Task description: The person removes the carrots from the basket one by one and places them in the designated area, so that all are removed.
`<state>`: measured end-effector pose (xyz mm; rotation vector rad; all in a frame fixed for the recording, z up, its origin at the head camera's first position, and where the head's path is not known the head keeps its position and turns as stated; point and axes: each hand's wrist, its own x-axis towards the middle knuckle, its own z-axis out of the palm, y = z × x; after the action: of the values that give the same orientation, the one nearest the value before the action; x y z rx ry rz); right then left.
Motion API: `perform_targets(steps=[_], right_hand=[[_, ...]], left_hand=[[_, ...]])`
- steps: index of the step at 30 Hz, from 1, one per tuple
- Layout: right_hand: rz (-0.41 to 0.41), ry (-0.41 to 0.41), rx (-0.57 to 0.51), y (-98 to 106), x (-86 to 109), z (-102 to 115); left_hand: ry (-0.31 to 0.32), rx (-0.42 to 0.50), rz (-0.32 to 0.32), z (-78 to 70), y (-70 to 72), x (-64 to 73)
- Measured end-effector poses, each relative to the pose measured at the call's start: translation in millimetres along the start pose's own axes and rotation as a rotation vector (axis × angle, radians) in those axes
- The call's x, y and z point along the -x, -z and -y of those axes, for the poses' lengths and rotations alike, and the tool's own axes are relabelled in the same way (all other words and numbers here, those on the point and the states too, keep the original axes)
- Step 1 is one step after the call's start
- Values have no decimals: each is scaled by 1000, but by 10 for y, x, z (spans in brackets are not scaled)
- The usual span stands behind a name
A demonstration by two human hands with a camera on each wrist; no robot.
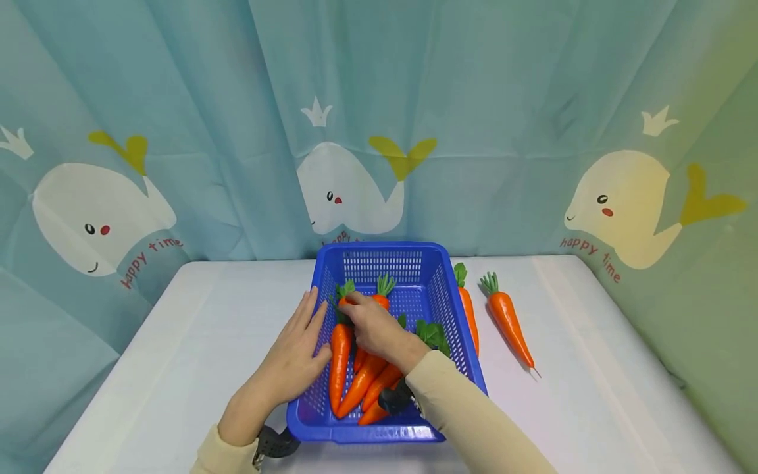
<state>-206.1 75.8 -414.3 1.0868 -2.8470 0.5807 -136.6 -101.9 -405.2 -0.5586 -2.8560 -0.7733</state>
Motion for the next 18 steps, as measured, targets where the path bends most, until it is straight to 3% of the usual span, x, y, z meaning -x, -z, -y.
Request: perform_targets(steps=[6, 14, 18], right_hand=[[42, -26, -70, -12, -3, -37], [-46, 41, -55, 117, 96, -61], [-52, 22, -85, 201, 141, -74]], left_hand=[[1, 10, -1, 7, 0, -3], [3, 12, -1, 10, -14, 10], [0, 12, -5, 9, -10, 5]])
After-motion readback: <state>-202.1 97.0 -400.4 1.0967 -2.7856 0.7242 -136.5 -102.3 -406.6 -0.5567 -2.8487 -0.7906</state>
